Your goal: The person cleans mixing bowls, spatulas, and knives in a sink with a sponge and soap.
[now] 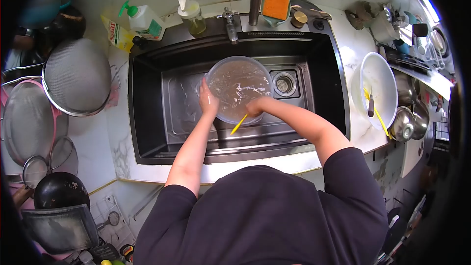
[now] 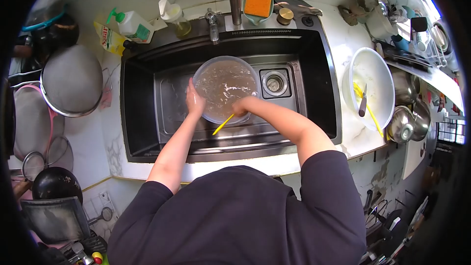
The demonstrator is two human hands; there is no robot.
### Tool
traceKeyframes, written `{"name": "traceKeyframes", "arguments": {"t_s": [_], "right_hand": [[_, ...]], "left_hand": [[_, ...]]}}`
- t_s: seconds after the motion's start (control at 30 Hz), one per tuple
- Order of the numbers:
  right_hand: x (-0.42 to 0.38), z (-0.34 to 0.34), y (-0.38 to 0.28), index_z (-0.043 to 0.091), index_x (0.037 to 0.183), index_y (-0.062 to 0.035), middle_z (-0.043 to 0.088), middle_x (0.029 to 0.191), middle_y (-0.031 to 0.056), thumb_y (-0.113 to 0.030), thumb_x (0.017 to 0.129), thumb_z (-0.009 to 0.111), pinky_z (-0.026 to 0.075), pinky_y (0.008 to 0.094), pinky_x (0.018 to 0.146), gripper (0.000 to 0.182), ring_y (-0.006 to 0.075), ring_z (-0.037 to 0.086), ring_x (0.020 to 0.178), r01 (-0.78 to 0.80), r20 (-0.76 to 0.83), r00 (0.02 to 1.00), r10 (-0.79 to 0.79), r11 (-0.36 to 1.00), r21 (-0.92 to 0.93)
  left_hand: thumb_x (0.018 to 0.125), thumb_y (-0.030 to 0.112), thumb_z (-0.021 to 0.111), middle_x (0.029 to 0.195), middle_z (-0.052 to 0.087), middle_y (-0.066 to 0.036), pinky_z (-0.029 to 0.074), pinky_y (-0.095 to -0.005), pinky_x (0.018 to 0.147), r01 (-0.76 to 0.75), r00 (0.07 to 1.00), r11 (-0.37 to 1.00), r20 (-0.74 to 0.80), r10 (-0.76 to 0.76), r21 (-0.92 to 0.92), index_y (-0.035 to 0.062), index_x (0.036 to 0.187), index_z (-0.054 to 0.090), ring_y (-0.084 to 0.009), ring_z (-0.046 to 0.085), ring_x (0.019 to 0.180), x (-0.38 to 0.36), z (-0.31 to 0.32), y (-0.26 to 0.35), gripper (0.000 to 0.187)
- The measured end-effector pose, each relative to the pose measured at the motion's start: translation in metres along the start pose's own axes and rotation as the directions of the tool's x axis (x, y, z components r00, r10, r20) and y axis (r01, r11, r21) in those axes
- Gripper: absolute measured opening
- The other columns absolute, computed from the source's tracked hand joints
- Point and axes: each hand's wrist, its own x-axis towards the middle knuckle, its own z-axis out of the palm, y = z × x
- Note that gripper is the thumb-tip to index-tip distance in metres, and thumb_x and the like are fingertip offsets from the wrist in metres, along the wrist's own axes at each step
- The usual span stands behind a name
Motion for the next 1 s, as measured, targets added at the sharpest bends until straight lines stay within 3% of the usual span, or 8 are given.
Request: {"name": "traceKeyframes", "arguments": {"t_s": [0.07, 0.13, 0.2, 0.3, 0.5, 0.67, 0.73, 1.0], "right_hand": [[-0.037, -0.020, -0.003, 0.062, 0.097, -0.0065, 0.056, 0.108, 0.0139, -0.024, 0.079, 0.043, 0.028, 0.0400, 0.096, 0.032, 0.0236, 0.048, 0.109, -0.243, 0.009, 0.970, 0.244, 0.967, -0.081], [-0.042, -0.006, 0.012, 0.057, 0.107, -0.0064, 0.040, 0.128, 0.0128, -0.023, 0.080, 0.040, 0.013, 0.0391, 0.102, 0.035, 0.0199, 0.029, 0.124, -0.420, -0.410, 0.868, 0.279, 0.853, -0.309], [-0.019, 0.005, 0.038, 0.048, 0.117, -0.0037, 0.024, 0.137, 0.0131, -0.019, 0.080, 0.040, 0.016, 0.0390, 0.102, 0.041, 0.0236, 0.018, 0.128, -0.456, -0.788, 0.585, 0.193, 0.881, -0.123], [-0.012, -0.013, 0.051, 0.035, 0.126, -0.0053, 0.019, 0.139, 0.0090, -0.017, 0.082, 0.034, 0.016, 0.0389, 0.103, 0.046, 0.0240, 0.019, 0.128, -0.536, -0.891, 0.425, 0.160, 0.838, -0.105], [0.017, -0.042, 0.032, 0.022, 0.132, -0.0051, 0.021, 0.138, 0.0083, -0.013, 0.080, 0.037, 0.017, 0.0474, 0.101, 0.055, 0.0261, 0.022, 0.126, -0.486, -0.904, 0.292, 0.312, 0.863, 0.140], [0.013, -0.060, 0.024, 0.021, 0.132, -0.0077, 0.022, 0.138, 0.0041, -0.011, 0.079, 0.038, 0.017, 0.0582, 0.096, 0.056, 0.0261, 0.022, 0.127, -0.418, -0.889, 0.318, 0.330, 0.890, 0.181], [0.010, -0.060, 0.030, 0.021, 0.132, -0.0081, 0.021, 0.138, 0.0076, -0.011, 0.080, 0.038, 0.018, 0.0540, 0.098, 0.056, 0.0255, 0.021, 0.127, -0.366, -0.850, 0.408, 0.332, 0.913, 0.181], [-0.004, -0.019, 0.050, 0.027, 0.126, 0.0054, 0.024, 0.134, 0.0198, -0.009, 0.077, 0.039, 0.026, 0.0389, 0.099, 0.053, 0.0292, 0.025, 0.125, -0.468, -0.929, 0.309, 0.205, 0.883, 0.039]], "left_hand": [[0.065, -0.006, 0.051, 0.114, 0.044, -0.018, 0.043, -0.0410, 0.079, -0.001, 1.000, 1.000, 0.006, 0.001, 0.016, 0.0073, 0.129, 0.024, -0.0374, 0.050, 0.097, 0.001, -0.001, -0.003, 0.072], [0.062, -0.007, 0.053, 0.113, 0.044, -0.019, 0.043, -0.0405, 0.081, -0.005, 1.000, 1.000, 0.023, 0.005, 0.028, 0.0069, 0.129, 0.023, -0.0378, 0.050, 0.097, 0.000, -0.002, -0.003, 0.075], [0.062, -0.007, 0.053, 0.113, 0.044, -0.019, 0.043, -0.0403, 0.081, -0.008, 1.000, 1.000, 0.013, 0.007, 0.019, 0.0069, 0.129, 0.023, -0.0377, 0.049, 0.097, 0.000, -0.004, 0.000, 0.075], [0.060, -0.007, 0.054, 0.113, 0.044, -0.019, 0.043, -0.0401, 0.080, -0.006, 1.000, 1.000, 0.006, 0.006, -0.012, 0.0067, 0.129, 0.023, -0.0376, 0.050, 0.097, -0.002, -0.006, 0.004, 0.077], [0.060, -0.007, 0.056, 0.111, 0.045, -0.017, 0.043, -0.0405, 0.078, -0.029, 1.000, 0.999, 0.008, 0.029, 0.019, 0.0071, 0.128, 0.024, -0.0369, 0.051, 0.094, 0.001, -0.001, -0.003, 0.076], [0.057, -0.009, 0.056, 0.110, 0.045, -0.018, 0.044, -0.0403, 0.078, -0.028, 1.000, 1.000, 0.003, 0.028, -0.009, 0.0056, 0.127, 0.025, -0.0376, 0.050, 0.095, -0.003, -0.005, 0.002, 0.077], [0.059, -0.007, 0.055, 0.109, 0.046, -0.018, 0.044, -0.0410, 0.078, -0.028, 1.000, 0.999, 0.003, 0.028, -0.040, 0.0065, 0.126, 0.026, -0.0375, 0.050, 0.095, -0.003, -0.005, 0.002, 0.074], [0.065, -0.006, 0.050, 0.111, 0.046, -0.016, 0.043, -0.0415, 0.077, 0.061, 0.998, 0.998, -0.021, -0.061, -0.016, 0.0098, 0.128, 0.026, -0.0373, 0.051, 0.092, -0.006, -0.002, 0.004, 0.069]]}}
